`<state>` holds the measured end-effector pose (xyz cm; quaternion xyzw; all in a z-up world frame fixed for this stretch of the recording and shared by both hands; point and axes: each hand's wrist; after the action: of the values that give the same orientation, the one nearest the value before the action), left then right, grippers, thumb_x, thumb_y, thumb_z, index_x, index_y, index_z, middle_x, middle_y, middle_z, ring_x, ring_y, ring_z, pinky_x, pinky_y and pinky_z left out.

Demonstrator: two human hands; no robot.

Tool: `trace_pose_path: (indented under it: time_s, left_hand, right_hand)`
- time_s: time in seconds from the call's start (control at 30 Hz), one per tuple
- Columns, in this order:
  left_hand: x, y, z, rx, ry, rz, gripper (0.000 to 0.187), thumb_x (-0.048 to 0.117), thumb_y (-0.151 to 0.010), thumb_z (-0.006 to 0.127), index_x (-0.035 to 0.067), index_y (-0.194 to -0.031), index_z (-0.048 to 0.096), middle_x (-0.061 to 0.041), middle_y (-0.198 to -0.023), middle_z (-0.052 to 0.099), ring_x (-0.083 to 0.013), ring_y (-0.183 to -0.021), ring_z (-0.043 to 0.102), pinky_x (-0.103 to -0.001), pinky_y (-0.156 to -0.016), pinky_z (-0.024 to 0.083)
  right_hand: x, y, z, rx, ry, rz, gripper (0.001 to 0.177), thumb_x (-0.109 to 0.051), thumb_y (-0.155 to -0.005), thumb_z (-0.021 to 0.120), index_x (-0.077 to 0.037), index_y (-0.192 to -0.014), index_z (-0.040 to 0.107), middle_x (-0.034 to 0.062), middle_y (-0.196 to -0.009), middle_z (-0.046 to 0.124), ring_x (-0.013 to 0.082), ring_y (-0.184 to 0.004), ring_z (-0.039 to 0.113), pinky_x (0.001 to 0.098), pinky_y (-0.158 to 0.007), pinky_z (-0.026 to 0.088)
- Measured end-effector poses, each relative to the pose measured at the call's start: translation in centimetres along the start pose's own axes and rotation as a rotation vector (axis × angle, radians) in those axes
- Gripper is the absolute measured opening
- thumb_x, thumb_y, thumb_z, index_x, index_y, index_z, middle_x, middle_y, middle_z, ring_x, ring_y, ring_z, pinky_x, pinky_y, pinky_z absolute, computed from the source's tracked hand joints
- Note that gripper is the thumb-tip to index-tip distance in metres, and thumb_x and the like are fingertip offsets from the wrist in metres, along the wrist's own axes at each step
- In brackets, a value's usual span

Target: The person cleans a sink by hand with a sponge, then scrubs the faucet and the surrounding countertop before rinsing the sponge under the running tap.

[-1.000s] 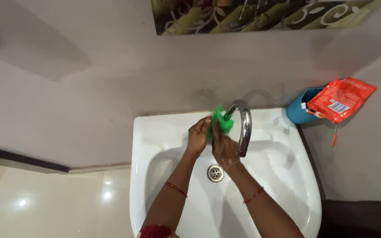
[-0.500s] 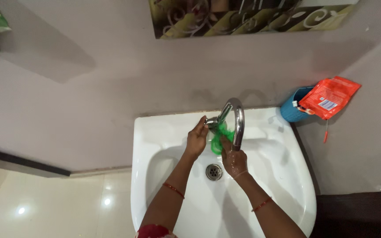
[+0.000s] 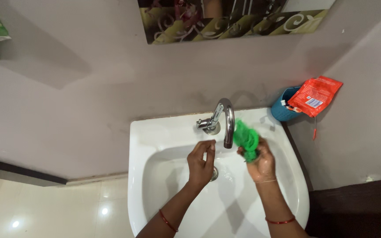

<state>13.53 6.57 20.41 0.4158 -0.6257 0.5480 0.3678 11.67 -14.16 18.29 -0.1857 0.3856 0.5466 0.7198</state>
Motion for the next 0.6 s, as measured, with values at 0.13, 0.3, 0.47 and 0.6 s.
trace_pose_path:
  time_s: [0.13, 0.3, 0.47, 0.6]
  left_hand:
    - [5.1, -2.9, -1.4, 0.047, 0.027, 0.133, 0.034, 0.02, -0.106, 0.057, 0.001, -0.134, 0.061, -0.017, -0.121, 0.069, -0.0261, -0.099, 0.073, -0.036, -0.085, 0.059]
    - [9.0, -6.6, -1.8, -0.002, 0.064, 0.262, 0.049, 0.027, -0.109, 0.055, 0.0, -0.149, 0.048, -0.025, -0.155, 0.048, -0.0362, -0.136, 0.058, -0.044, -0.105, 0.053]
    - [8.5, -8.7, 0.6, -0.156, -0.484, 0.423, 0.052, 0.029, -0.101, 0.06, 0.002, -0.145, 0.056, -0.029, -0.153, 0.045, -0.047, -0.136, 0.051, -0.052, -0.107, 0.047]
    - [7.4, -8.4, 1.9, -0.204, -0.311, 0.136, 0.054, 0.023, -0.101, 0.051, -0.002, -0.149, 0.048, -0.028, -0.154, 0.046, -0.0426, -0.133, 0.052, -0.049, -0.106, 0.047]
  right_hand:
    - [-4.9, 0.9, 4.2, -0.175, 0.047, -0.279, 0.028, -0.031, -0.101, 0.059, -0.007, -0.111, 0.069, 0.0105, -0.115, 0.071, 0.0235, -0.098, 0.07, 0.0425, -0.081, 0.059]
    - [-7.1, 1.4, 9.4, -0.267, 0.691, -0.587, 0.018, -0.021, -0.108, 0.067, -0.004, -0.109, 0.073, 0.0109, -0.112, 0.072, 0.0193, -0.093, 0.062, 0.0337, -0.083, 0.051]
    - [-6.3, 2.4, 13.9, -0.102, 1.365, -0.926, 0.013, -0.007, -0.099, 0.068, -0.004, -0.111, 0.062, 0.0118, -0.102, 0.065, 0.0298, -0.09, 0.068, 0.0384, -0.079, 0.055]
    - [-6.8, 2.6, 15.0, -0.135, 1.387, -1.114, 0.048, -0.01, -0.087, 0.071, 0.001, -0.131, 0.056, 0.0207, -0.113, 0.059, 0.0391, -0.099, 0.064, 0.0423, -0.08, 0.055]
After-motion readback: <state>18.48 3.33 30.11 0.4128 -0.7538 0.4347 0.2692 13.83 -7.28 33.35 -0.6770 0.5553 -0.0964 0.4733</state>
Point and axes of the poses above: each hand's wrist, its own y-axis away from the middle knuckle, its own z-axis out of the palm, x = y × z
